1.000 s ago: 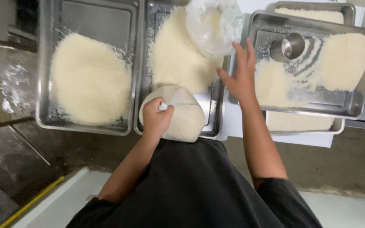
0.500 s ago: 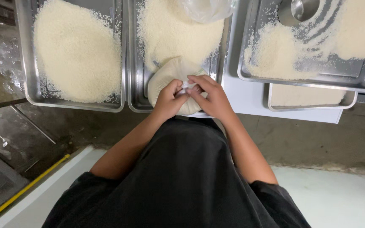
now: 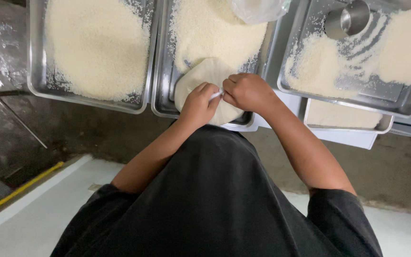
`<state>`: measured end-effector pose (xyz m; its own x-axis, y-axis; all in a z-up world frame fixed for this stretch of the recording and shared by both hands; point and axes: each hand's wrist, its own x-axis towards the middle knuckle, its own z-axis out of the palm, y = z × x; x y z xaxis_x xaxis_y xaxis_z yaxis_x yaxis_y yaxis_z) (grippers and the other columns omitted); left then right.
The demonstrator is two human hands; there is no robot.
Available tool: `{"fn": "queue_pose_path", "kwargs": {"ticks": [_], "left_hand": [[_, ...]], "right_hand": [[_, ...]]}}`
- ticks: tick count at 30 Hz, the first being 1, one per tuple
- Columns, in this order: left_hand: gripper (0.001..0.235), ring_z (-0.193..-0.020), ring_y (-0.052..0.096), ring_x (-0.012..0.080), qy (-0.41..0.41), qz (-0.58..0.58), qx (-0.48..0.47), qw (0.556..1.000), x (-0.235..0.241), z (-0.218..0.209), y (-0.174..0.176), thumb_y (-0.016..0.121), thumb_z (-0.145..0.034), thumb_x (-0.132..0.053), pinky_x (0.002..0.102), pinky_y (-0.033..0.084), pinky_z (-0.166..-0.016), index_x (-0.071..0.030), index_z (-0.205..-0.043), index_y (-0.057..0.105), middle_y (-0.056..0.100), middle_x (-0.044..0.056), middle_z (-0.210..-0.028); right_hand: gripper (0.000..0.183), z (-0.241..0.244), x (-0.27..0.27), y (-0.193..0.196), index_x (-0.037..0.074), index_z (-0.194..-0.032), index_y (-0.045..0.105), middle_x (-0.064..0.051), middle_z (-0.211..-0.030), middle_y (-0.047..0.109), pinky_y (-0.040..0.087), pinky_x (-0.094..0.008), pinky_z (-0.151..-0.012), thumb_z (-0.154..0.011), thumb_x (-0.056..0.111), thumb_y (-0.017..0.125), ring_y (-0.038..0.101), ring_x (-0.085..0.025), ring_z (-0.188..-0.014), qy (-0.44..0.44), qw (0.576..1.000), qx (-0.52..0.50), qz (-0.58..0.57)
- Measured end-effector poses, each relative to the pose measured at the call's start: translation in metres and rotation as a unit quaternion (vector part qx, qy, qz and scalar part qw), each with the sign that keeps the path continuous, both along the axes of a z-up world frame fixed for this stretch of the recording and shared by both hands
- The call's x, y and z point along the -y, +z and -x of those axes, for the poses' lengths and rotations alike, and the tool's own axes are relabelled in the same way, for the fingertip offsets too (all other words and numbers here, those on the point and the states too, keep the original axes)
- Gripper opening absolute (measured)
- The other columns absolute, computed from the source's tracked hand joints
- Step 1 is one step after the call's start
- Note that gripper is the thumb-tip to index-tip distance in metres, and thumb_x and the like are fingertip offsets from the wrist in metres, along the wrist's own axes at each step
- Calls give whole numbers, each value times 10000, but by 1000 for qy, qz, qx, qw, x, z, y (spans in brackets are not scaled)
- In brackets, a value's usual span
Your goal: The person uses a metal measuring cup to transfer rice from trays and bags into a small plastic bag, then uses a ring mold inside the plastic bag to press and portion the rice.
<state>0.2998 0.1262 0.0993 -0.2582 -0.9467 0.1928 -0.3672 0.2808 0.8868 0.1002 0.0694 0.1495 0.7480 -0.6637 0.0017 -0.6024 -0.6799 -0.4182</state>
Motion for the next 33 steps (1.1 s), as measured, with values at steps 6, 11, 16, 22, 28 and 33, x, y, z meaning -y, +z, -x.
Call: {"fn": "queue_pose_path", "kwargs": {"ticks": [6, 11, 16, 22, 28, 33], "left_hand": [[83, -907, 630, 397, -11, -10, 5, 1000, 8, 1, -2, 666, -934, -60, 483, 504, -771, -31, -981, 605, 634, 165, -935], [122, -880, 624, 338, -28, -38, -57, 997, 10, -6, -13, 688, -960, -130, 414, 501, -763, -29, -977, 622, 606, 145, -951], [158, -883, 566, 227, -80, -125, -123, 981, 15, -2, -65, 630, -1032, -146, 336, 476, -812, -6, -996, 567, 558, 110, -967], [152, -862, 566, 161, -74, -224, -193, 952, 15, -3, -89, 634, -1060, -173, 273, 473, -763, -27, -1016, 638, 613, 103, -933], [238, -789, 656, 258, -12, 85, 80, 993, 24, -15, -7, 683, -977, -176, 379, 532, -685, -7, -1142, 661, 666, 134, -975], [148, -825, 690, 280, -81, 181, 202, 959, 36, -11, 7, 697, -946, -143, 404, 544, -678, -34, -1045, 679, 660, 91, -862]], "right_hand": [[189, 5, -2, 2, 71, -823, 631, -75, -755, 626, 535, -403, -596, -865, 218, 743, 670, -274, -706, 19, 992, -29, 121], [94, 18, -5, 3, 59, -1037, 700, -77, -920, 667, 527, -341, -656, -971, 122, 725, 662, -231, -746, -143, 984, 106, -28], [383, 20, -18, -10, 61, -1327, 643, -105, -1262, 633, 509, -305, -806, -956, 133, 705, 628, -225, -1035, -183, 923, 241, -238], [194, 6, -31, -61, 28, -1178, 669, -104, -1180, 654, 450, -387, -1022, -1013, 123, 704, 579, -266, -1163, -183, 918, 275, -219], [113, -2, -34, -69, 29, -1009, 634, -113, -955, 612, 435, -401, -869, -1019, 139, 656, 574, -296, -970, -245, 920, 250, -176], [128, -3, -33, -54, 23, -1001, 651, -138, -921, 628, 411, -450, -867, -961, 130, 708, 582, -345, -943, -223, 955, 185, -69]]}}
